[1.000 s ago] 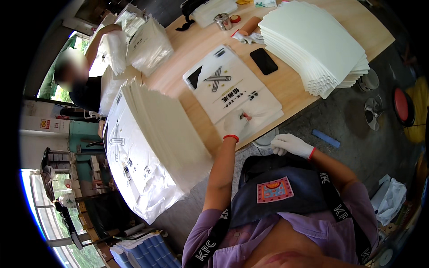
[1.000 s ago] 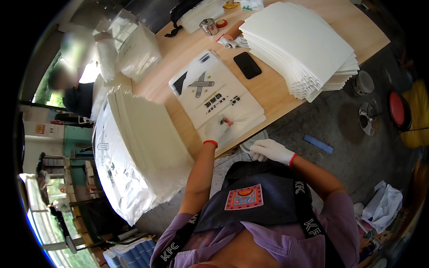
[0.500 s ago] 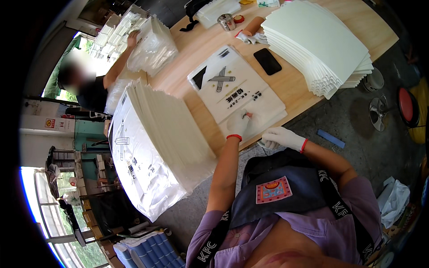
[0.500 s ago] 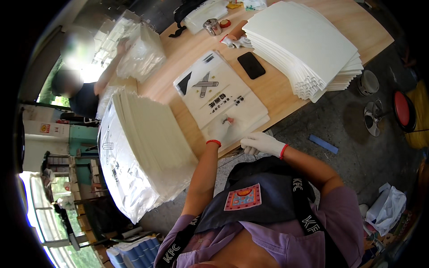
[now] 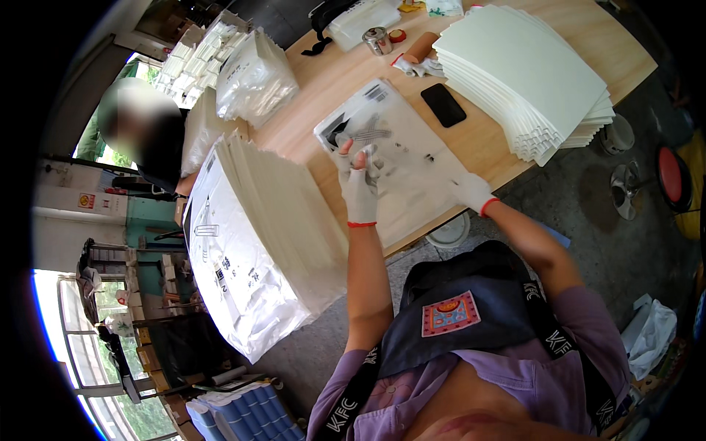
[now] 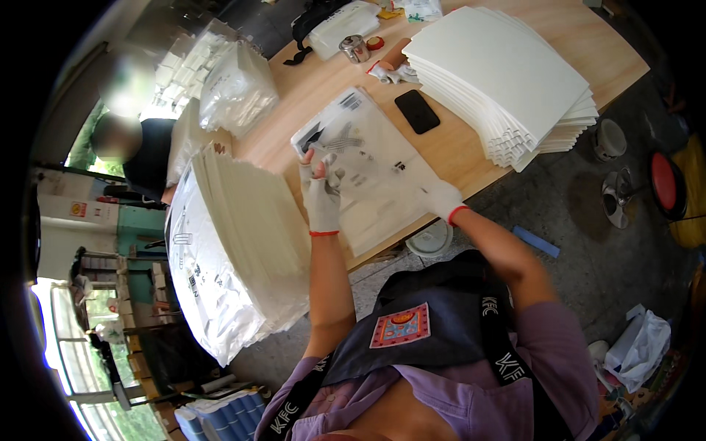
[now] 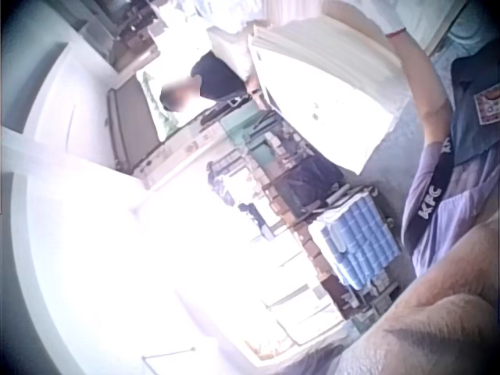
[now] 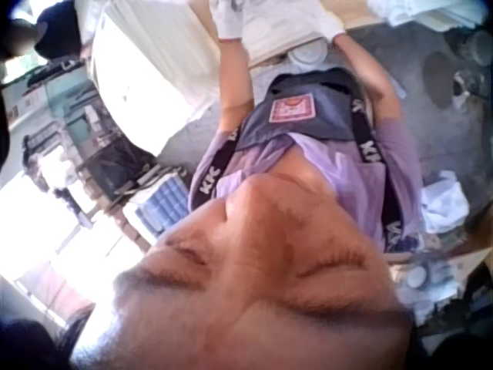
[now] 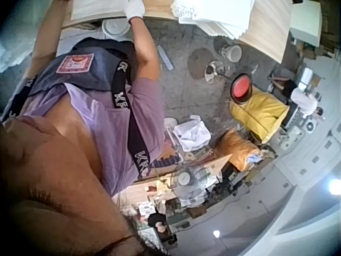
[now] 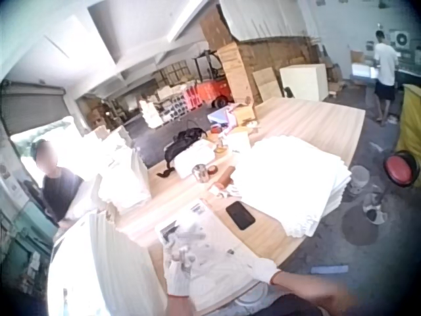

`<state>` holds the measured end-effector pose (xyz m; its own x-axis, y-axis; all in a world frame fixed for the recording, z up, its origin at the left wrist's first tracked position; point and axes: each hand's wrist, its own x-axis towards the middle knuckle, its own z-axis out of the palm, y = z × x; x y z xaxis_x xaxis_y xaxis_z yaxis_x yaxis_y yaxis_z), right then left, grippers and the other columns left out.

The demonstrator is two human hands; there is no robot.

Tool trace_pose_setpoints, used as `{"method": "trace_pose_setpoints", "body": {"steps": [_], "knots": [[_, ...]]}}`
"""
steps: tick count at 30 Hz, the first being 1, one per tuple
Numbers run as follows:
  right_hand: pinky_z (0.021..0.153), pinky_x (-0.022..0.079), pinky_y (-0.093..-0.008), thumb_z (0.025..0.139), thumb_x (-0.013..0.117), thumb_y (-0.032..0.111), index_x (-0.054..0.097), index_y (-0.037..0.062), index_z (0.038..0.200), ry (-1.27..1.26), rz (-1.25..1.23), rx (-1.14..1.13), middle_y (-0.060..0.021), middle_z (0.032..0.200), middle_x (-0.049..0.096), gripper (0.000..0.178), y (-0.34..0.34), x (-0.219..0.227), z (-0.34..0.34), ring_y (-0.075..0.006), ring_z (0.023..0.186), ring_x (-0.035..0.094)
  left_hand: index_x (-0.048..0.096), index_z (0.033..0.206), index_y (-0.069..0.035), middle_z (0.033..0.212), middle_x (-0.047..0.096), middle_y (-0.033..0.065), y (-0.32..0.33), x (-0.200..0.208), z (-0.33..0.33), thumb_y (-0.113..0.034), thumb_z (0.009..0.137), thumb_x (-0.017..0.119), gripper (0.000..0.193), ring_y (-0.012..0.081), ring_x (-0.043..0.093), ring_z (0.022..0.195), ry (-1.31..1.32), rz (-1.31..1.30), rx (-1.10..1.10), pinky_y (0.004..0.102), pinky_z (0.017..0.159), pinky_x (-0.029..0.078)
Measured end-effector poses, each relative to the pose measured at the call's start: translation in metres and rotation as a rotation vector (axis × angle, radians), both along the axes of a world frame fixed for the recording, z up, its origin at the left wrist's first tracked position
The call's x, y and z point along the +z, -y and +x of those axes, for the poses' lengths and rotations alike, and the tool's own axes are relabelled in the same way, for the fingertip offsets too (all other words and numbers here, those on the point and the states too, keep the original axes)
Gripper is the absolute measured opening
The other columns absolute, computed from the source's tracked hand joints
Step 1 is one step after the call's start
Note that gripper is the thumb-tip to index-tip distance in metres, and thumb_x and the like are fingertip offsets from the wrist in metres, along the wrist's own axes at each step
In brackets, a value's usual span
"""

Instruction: The person repeatedly picks up stacks of white paper sheets from a table, places them into clear plastic bags, and sets the filled bags aside. The process is continuous and repetitive, with the person handling the paper and bags by hand.

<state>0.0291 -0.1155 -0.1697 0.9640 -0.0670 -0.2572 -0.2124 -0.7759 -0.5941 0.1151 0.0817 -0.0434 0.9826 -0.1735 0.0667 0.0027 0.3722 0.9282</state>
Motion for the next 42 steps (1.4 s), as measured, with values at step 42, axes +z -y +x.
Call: {"method": "trace_pose_setpoints", "body": {"steps": [42], "knots": [[0.096, 0.042, -0.0394, 0.084, 0.064, 0.037, 0.064, 0.0084, 0.106, 0.746, -0.268, -0.353, -0.021, 0.124, 0.051, 0.036, 0.106, 0.197, -0.152, -0.0351, 0.116, 0.05, 0.042, 0.129, 0.004, 0.106, 0.06, 0.0144, 0.089, 0.03, -0.05, -0.004, 0.084, 0.047, 0.046, 0.0209, 0.062, 0.091, -0.363, 0.281, -0.538, 0.0293, 0.071, 0.054]]}}
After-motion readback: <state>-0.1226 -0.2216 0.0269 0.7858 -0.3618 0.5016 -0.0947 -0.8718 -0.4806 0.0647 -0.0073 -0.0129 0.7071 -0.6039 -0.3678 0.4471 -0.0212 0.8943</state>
